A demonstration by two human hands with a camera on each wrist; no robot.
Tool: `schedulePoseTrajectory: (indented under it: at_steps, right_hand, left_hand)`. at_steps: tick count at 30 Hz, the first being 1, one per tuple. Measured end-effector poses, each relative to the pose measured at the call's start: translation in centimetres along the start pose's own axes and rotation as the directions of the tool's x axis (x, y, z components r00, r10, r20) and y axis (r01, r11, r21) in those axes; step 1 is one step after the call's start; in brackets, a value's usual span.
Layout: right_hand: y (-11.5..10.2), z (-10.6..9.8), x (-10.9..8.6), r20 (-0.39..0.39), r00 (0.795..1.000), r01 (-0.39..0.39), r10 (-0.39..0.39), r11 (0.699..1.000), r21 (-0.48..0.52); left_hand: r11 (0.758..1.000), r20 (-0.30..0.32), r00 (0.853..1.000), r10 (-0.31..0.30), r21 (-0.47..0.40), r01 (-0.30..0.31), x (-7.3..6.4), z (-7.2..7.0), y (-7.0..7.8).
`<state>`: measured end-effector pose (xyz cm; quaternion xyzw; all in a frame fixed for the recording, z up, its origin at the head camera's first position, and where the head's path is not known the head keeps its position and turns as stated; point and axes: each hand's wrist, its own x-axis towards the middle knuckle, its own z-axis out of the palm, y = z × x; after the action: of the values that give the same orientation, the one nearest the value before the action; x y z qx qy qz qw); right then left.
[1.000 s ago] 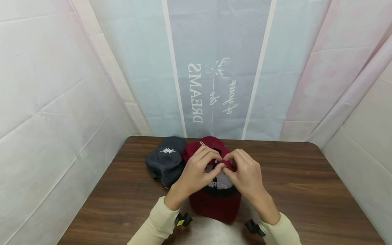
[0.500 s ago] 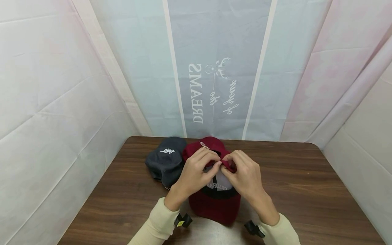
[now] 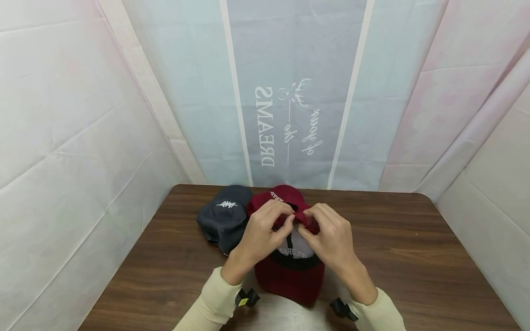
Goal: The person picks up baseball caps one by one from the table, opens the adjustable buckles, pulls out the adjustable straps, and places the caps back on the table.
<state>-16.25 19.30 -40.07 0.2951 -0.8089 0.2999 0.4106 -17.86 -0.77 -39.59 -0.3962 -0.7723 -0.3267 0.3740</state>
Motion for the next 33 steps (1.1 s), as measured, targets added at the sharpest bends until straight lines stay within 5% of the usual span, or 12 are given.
schedulePoseTrajectory:
  at_steps: [11,19,27,33]
  right_hand:
    - [-0.1,0.0,0.1,-0.012,1.0,0.0,0.0,1.0,0.006]
    - [0.0,-0.1,0.1,-0.009,1.0,-0.005,0.005,1.0,0.002]
    - [0.1,-0.1,0.0,-0.012,1.0,-0.012,0.012,1.0,0.009]
    - [-0.1,0.0,0.2,-0.054,0.998,0.012,-0.009,0.999,0.043]
  left_hand:
    - [0.998,-0.013,0.999,-0.033,-0.045,0.033,-0.1,-0.4,-0.3]
    - [0.998,0.043,0.998,-0.037,-0.057,0.039,-0.3,-0.6,-0.6]
    - [0.999,0.142,0.989,-0.028,0.027,0.024,-0.8,-0.9,-1.1]
    - [0.998,0.123,0.992,-0.043,0.039,0.038,-0.9,-0.8,-1.1]
